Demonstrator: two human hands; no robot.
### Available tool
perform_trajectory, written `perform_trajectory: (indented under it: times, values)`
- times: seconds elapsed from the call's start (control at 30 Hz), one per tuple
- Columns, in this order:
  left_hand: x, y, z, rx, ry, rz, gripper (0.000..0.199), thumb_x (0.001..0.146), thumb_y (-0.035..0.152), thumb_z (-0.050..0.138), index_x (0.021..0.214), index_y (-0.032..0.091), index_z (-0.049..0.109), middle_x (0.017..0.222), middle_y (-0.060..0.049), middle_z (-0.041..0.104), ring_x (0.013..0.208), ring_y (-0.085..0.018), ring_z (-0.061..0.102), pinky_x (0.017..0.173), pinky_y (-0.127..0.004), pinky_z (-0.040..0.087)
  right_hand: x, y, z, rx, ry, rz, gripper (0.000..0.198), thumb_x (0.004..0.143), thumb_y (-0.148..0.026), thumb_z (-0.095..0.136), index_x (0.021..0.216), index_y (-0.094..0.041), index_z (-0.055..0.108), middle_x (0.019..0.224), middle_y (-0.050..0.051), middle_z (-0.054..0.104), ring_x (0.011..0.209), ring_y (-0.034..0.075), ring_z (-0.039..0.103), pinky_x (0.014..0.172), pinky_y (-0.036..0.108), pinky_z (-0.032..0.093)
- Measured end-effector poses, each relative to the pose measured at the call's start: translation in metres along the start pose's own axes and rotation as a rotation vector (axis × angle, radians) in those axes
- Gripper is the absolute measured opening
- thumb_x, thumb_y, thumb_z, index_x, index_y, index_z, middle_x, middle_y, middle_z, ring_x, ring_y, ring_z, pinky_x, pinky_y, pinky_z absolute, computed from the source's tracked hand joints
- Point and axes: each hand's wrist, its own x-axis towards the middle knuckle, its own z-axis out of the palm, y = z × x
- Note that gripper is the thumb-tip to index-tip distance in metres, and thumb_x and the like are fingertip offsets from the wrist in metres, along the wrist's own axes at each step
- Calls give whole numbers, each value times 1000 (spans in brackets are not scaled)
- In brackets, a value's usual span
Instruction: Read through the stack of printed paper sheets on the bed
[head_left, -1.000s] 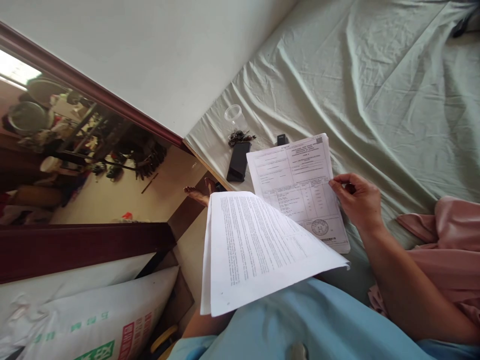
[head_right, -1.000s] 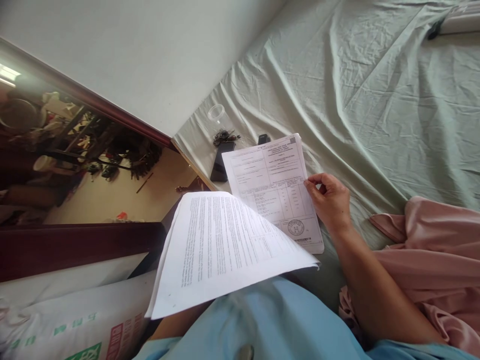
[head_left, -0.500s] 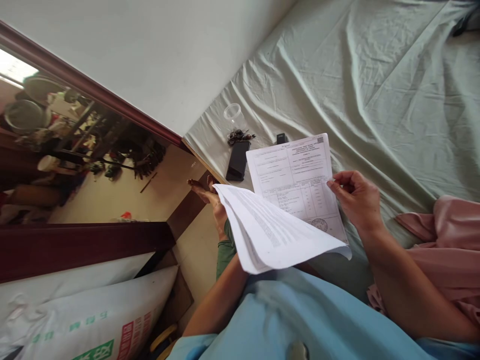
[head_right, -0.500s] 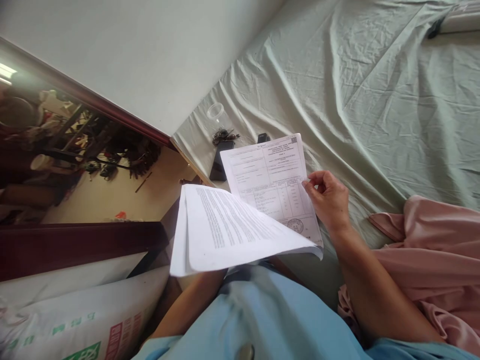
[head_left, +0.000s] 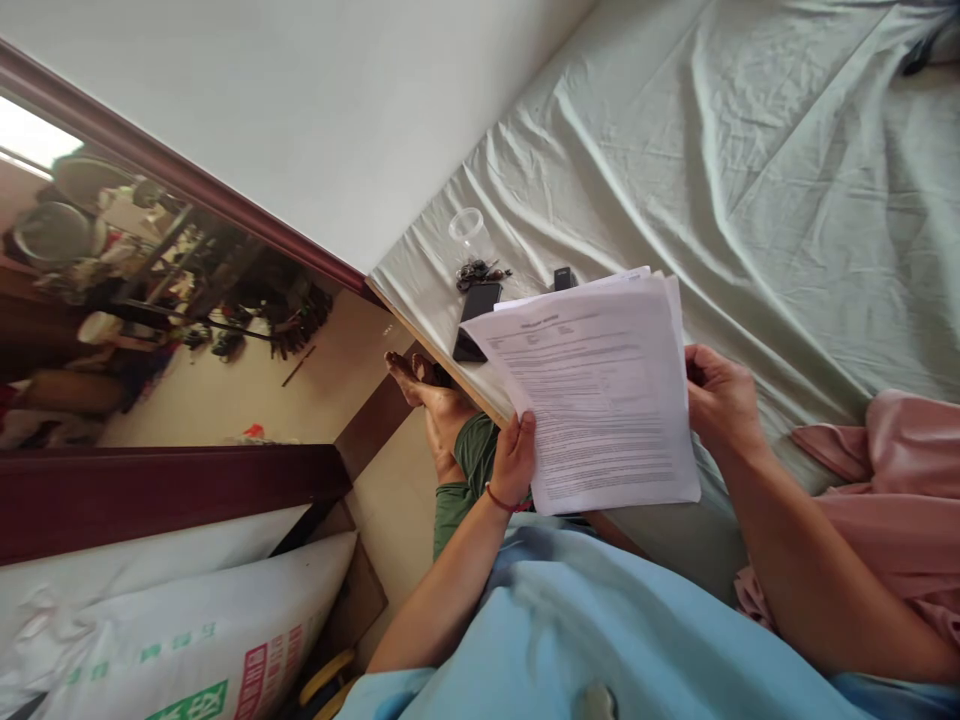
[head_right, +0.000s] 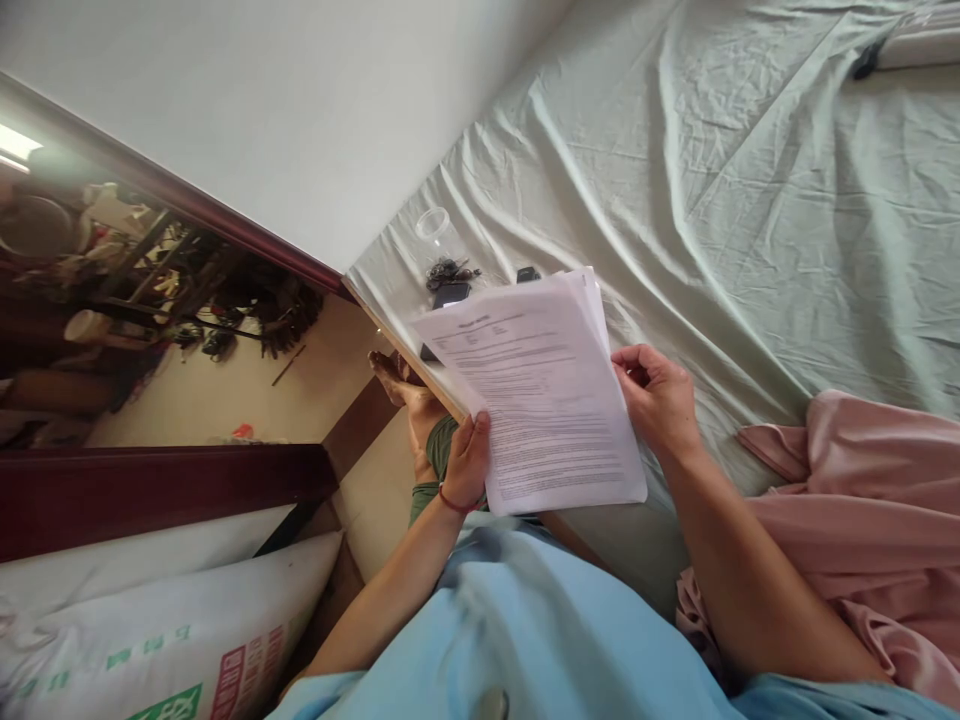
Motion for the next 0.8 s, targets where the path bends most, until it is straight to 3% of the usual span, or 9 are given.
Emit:
perform_trajectory:
  times: [0.1, 0.2, 0.3, 0.37, 0.53, 0.8]
  values:
    - [0, -2, 0, -19, -24, 16, 64, 92, 75, 60, 113, 17, 76, 119, -12, 79, 114, -28, 71, 107, -41, 54, 1, -1, 0, 8, 66, 56, 23, 84, -45, 74, 91, -23, 72, 75, 1, 66, 62, 15, 52, 53, 28, 42]
    - [1, -7, -1, 9, -25, 23, 64, 92, 76, 58, 106, 16, 75, 107, -10, 79, 105, -25, 71, 100, -38, 54, 1, -2, 1, 0, 137, 48, 23, 89, -47, 71, 90, -24, 71, 76, 0, 65, 61, 14, 49, 55, 29, 40]
    - [2, -7, -2, 72, -13, 18, 66, 90, 81, 57, 91, 17, 72, 91, -7, 76, 89, -21, 67, 88, -34, 54, 1, -3, 1, 40, 111, 16, 36, 99, -56, 58, 83, -25, 69, 73, 0, 62, 61, 14, 48, 58, 30, 39]
    - [2, -5, -2, 79, -19, 19, 67, 88, 83, 57, 87, 18, 70, 85, -6, 73, 83, -20, 65, 83, -33, 53, 1, -3, 1, 8, 88, 12, 38, 98, -58, 59, 82, -25, 68, 71, 0, 61, 61, 15, 49, 58, 31, 38]
    - [3, 1, 1, 29, -34, 28, 65, 87, 83, 58, 91, 19, 71, 87, -5, 72, 90, -22, 66, 89, -34, 53, 3, -3, 1, -179, 97, 34, 27, 83, -51, 74, 81, -24, 69, 67, 0, 64, 61, 17, 54, 61, 33, 41]
    - [3, 2, 0, 37, -35, 21, 63, 87, 81, 60, 85, 19, 69, 78, -4, 68, 87, -22, 65, 88, -34, 53, 4, -4, 1, -240, 78, 61, 22, 81, -46, 70, 77, -25, 67, 66, 1, 64, 61, 18, 54, 63, 34, 42]
